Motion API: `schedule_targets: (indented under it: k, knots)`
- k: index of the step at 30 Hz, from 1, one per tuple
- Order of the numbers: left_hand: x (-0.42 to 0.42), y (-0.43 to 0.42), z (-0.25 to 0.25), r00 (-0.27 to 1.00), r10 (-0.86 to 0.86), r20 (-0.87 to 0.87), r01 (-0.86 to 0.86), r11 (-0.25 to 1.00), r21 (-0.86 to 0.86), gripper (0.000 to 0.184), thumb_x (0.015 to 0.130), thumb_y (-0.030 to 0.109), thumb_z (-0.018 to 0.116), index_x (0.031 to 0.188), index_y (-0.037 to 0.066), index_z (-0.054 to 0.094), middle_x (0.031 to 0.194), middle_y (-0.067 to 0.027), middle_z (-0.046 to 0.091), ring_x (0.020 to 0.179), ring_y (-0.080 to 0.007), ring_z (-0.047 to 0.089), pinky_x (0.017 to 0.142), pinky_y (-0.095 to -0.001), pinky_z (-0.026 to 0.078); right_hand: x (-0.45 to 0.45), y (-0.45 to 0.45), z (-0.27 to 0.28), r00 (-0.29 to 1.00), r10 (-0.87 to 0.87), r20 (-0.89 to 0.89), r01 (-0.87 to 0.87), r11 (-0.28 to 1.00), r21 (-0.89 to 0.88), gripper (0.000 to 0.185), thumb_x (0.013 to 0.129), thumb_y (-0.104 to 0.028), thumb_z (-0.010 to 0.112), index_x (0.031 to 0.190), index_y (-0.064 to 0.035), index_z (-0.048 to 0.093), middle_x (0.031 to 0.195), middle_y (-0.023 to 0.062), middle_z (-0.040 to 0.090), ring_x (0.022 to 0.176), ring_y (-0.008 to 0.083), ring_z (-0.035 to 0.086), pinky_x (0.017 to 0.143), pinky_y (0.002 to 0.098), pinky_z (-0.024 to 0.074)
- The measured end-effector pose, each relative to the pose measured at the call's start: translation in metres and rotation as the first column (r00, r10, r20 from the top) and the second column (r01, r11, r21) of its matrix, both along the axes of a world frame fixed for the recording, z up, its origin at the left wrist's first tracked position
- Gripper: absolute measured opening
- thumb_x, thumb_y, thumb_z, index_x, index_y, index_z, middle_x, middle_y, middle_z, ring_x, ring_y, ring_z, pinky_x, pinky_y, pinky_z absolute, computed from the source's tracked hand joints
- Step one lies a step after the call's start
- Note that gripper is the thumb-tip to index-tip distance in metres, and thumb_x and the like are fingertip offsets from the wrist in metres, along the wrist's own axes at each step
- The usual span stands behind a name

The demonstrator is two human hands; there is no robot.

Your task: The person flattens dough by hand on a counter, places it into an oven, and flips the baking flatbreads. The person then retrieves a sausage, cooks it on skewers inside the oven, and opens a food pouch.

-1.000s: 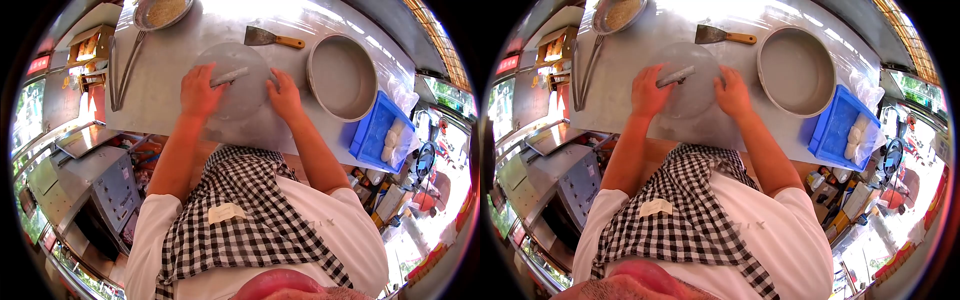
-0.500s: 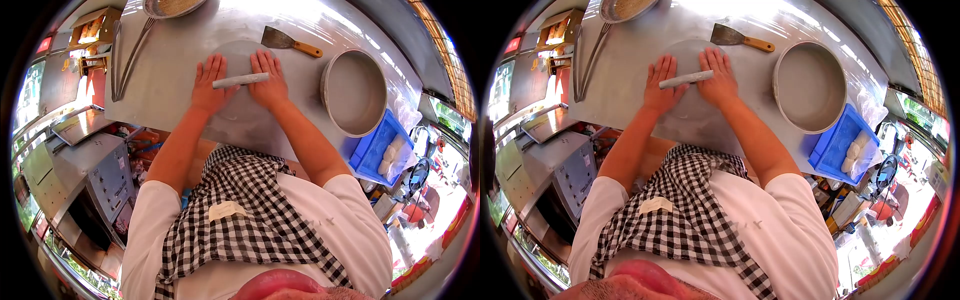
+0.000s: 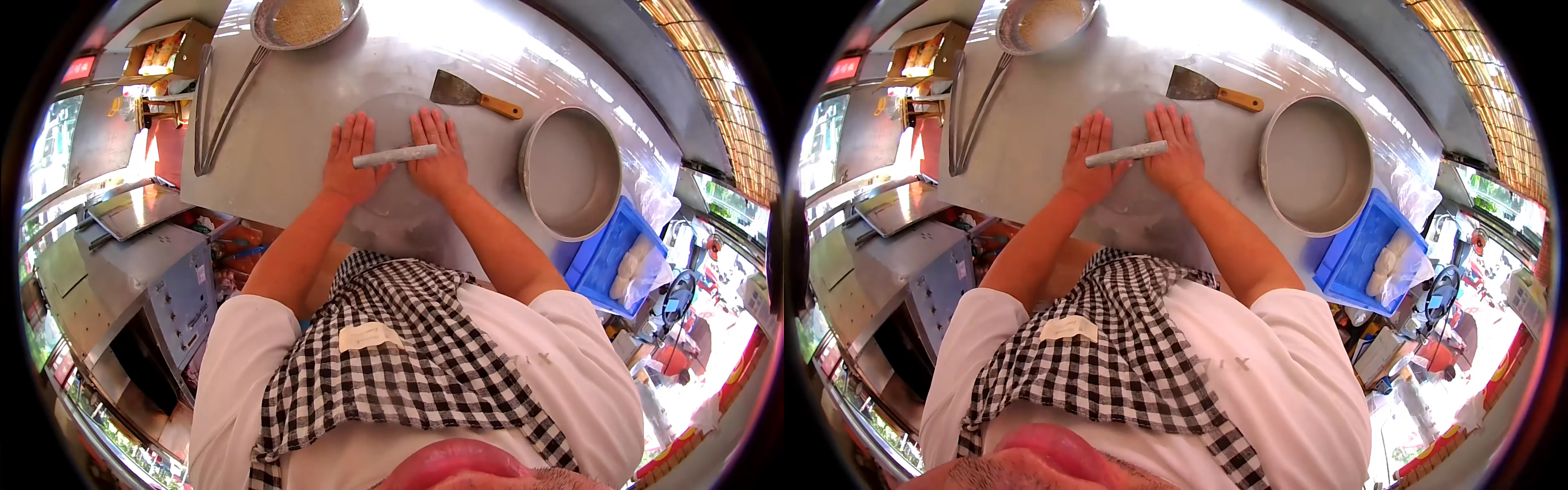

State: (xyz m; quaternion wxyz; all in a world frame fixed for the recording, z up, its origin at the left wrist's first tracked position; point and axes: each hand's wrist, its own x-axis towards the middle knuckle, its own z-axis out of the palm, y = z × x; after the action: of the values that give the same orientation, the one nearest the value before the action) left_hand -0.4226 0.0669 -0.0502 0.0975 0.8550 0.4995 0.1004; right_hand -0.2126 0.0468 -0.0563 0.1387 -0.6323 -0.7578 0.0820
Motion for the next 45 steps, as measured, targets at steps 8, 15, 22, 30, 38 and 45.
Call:
schedule_targets:
  k: [8,15,22,30,38,45]
  knots:
    - [0.01,0.009,0.007,0.994,-0.051,0.099,0.046,0.998,0.051,0.097,0.083,0.054,0.072,0.149,-0.008,0.039,0.156,-0.0268,0.039,0.149,-0.0405,0.034,0.124,-0.0521,0.021,0.008,0.013,-0.001,1.0,0.029,-0.012,-0.028,0.999,0.034,0.06,0.101,-0.036,0.054,0.151,-0.0047,0.044,0.16,0.0155,0.039,0.151,0.0326,0.032,0.125,0.051,0.0202]
    - [0.012,0.016,0.021,0.996,-0.056,0.073,0.052,0.997,0.056,0.091,0.086,0.052,0.07,0.148,-0.007,0.04,0.155,-0.0265,0.039,0.146,-0.0408,0.037,0.122,-0.0526,0.026,0.004,0.013,-0.001,0.999,0.043,0.008,-0.043,0.999,0.033,0.063,0.101,-0.038,0.053,0.152,-0.0037,0.041,0.161,0.0167,0.038,0.152,0.0334,0.031,0.125,0.0512,0.0195]
    - [0.008,0.009,0.008,0.995,-0.039,0.094,0.031,0.996,0.088,0.088,0.088,0.05,0.068,0.15,-0.005,0.039,0.158,-0.0233,0.038,0.148,-0.0386,0.035,0.122,-0.0537,0.024,0.003,0.014,-0.01,0.999,0.037,0.004,-0.037,0.999,0.029,0.066,0.101,-0.04,0.053,0.153,-0.0023,0.04,0.161,0.0179,0.036,0.152,0.0346,0.03,0.125,0.0513,0.0182]
    - [0.014,-0.007,0.004,0.998,-0.036,0.045,0.034,0.998,0.057,0.092,0.089,0.057,0.065,0.155,0.0,0.034,0.161,-0.0195,0.033,0.151,-0.0349,0.029,0.123,-0.0555,0.018,0.003,0.006,-0.01,0.999,-0.02,0.038,0.02,1.0,0.012,0.063,0.101,-0.036,0.05,0.154,-0.004,0.039,0.162,0.0143,0.036,0.151,0.0326,0.031,0.125,0.0511,0.0175]
    - [0.016,-0.014,0.007,0.994,-0.07,-0.08,0.062,0.994,-0.095,0.092,0.091,0.059,0.061,0.158,0.003,0.031,0.165,-0.0167,0.028,0.156,-0.0318,0.019,0.125,-0.0574,0.01,0.006,0.014,-0.003,0.999,-0.032,-0.005,0.032,0.998,0.046,0.063,0.098,-0.035,0.053,0.151,-0.0027,0.042,0.16,0.0163,0.04,0.151,0.0328,0.032,0.125,0.0515,0.0188]
    - [0.014,-0.018,0.012,0.995,-0.091,-0.045,0.089,0.995,-0.046,0.091,0.092,0.058,0.061,0.156,-0.001,0.032,0.164,-0.019,0.029,0.154,-0.0335,0.022,0.124,-0.0586,0.012,0.005,-0.004,-0.004,0.999,-0.043,-0.007,0.042,0.999,-0.019,0.065,0.099,-0.037,0.052,0.155,-0.0056,0.037,0.163,0.0135,0.034,0.154,0.0302,0.026,0.127,0.0486,0.0147]
